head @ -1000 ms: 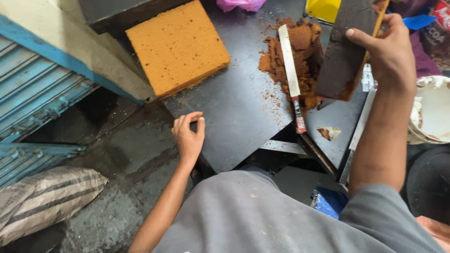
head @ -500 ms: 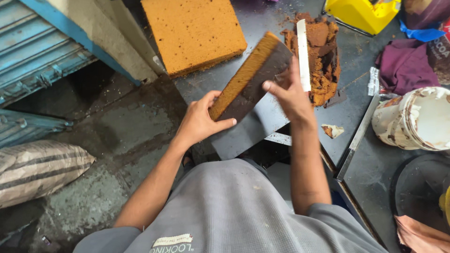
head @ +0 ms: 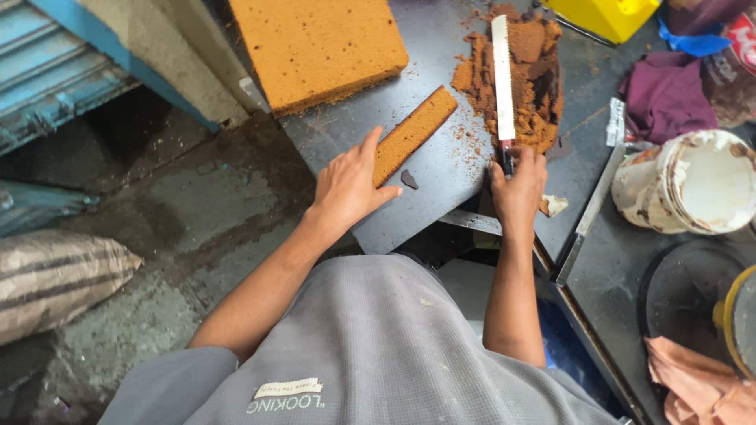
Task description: The person trims the crusts off a rectangular baked cake using a long serrated knife on a metal table. The person repeatedly flips the cake to trim all sides and removes the crust pieces, stacking the trimmed cake layers.
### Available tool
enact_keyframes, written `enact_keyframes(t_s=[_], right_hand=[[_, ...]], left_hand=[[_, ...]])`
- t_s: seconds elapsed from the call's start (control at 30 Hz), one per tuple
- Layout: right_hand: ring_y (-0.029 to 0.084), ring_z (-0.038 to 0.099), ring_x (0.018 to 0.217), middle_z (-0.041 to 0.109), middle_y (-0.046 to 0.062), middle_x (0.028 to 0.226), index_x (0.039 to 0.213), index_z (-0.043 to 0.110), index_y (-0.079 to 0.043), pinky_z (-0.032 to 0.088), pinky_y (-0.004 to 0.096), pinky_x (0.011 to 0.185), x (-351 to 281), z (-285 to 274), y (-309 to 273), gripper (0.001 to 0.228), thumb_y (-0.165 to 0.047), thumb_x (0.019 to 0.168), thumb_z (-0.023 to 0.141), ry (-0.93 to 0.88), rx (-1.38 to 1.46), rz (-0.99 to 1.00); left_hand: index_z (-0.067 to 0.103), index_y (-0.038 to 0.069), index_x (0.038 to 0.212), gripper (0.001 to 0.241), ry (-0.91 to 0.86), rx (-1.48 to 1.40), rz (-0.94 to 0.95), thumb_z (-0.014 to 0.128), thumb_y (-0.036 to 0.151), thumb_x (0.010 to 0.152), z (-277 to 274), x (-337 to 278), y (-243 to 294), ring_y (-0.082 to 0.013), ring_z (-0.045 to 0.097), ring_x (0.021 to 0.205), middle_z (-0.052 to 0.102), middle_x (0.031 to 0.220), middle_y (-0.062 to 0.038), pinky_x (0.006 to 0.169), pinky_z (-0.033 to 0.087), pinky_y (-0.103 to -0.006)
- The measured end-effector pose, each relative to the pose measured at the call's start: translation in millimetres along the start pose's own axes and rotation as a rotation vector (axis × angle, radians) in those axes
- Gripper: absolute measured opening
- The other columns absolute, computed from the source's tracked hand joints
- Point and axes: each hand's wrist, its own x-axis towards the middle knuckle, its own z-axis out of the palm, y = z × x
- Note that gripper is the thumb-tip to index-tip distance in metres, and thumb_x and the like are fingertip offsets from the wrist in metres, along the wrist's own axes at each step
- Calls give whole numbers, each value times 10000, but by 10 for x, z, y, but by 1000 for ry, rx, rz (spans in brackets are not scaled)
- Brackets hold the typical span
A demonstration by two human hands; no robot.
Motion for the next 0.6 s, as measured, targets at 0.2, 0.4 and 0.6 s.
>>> enact_keyframes(t_s=[0.2, 0.4, 0.6], right_hand=[[356, 643, 761, 635, 141, 831, 1228, 590, -27, 503, 472, 712, 319, -45, 66, 358, -112, 933, 774, -58, 69, 173], [37, 484, 521, 597, -24, 739, 1240, 590, -70, 355, 217, 424, 208, -314, -391, 300, -176, 982, 701, -199, 982, 446], [61, 491, 460, 595, -11, 660, 1170, 593, -52, 315, 224, 375, -143, -306, -838, 264, -234, 989, 653, -349, 1023, 539]], left_hand=[[449, 46, 1461, 833, -117, 45, -55, 852, 276, 769, 61, 342, 16, -429, 694, 979, 717, 1041, -261, 866, 559, -507], [630, -46, 1267, 559, -297, -846, -214, 808, 206, 801, 26, 339, -341, -211, 762, 875, 773, 1040, -162, 755, 624, -344], [569, -49, 1288, 537, -142, -1060, -262, 788, 121, 829, 44, 44, -266, -179, 754, 881, 756, 1075, -155, 755, 636, -321]])
